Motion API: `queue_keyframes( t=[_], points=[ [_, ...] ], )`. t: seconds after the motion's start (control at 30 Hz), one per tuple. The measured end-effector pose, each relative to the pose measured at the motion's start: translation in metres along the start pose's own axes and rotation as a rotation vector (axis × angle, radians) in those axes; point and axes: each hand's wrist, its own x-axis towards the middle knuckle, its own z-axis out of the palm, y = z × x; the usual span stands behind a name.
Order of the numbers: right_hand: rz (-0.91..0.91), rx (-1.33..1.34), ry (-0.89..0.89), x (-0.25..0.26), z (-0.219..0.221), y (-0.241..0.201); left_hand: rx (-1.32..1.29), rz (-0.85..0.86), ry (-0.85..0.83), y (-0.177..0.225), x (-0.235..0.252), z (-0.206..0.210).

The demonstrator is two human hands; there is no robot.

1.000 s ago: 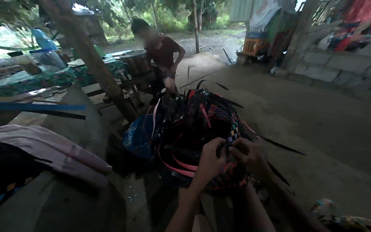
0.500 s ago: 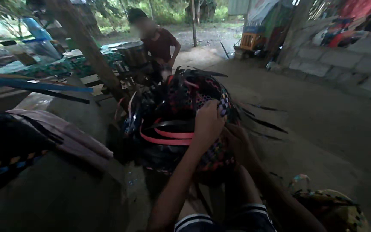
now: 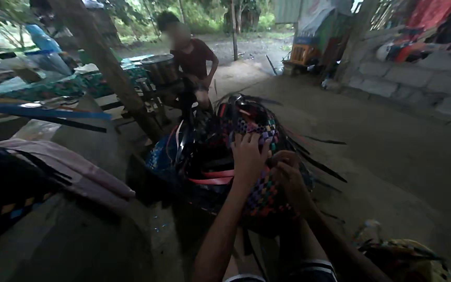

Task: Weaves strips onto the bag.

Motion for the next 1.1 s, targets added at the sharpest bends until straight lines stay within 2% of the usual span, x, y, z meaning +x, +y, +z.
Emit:
queue_keyframes(
  t=[0.07, 0.13, 0.2, 0.3, 0.47, 0.57, 0.7, 0.83, 1.0, 1.1],
  points=[
    [-0.048, -0.012, -0.036, -0.001, 0.005, 0.008, -0.003, -0.112, -0.115, 0.0, 0.002, -0.005],
    [-0.086, -0.062, -0.044, -0.002, 0.009, 0.011, -0.046, -0.174, -0.13, -0.003, 0.005, -0.004],
    [-0.079, -0.074, -0.061, 0.0, 0.011, 0.012, -0.08, -0.179, -0.085, -0.009, 0.008, 0.002],
    [-0.032, 0.054, -0.078, 0.004, 0.014, 0.016, -0.095, -0.113, 0.026, -0.021, 0.011, 0.013],
    [0.127, 0.184, 0.007, 0.006, 0.034, 0.007, -0.101, 0.02, 0.233, -0.036, 0.018, 0.028],
    [0.216, 0.123, 0.038, -0.001, 0.044, 0.0, -0.16, -0.037, 0.185, -0.041, 0.016, 0.029],
    [0.233, 0.125, 0.003, -0.005, 0.037, 0.003, -0.232, -0.133, 0.075, -0.039, 0.01, 0.026],
    [-0.023, 0.167, -0.129, -0.004, 0.003, 0.022, -0.183, -0.011, -0.012, -0.033, -0.006, 0.018],
    [-0.514, -0.27, -0.139, 0.013, -0.026, 0.047, -0.124, 0.19, -0.168, -0.031, -0.021, 0.0],
    [-0.663, -0.492, -0.048, 0.018, -0.022, 0.048, -0.083, 0.293, -0.277, -0.037, -0.022, -0.006]
  ],
)
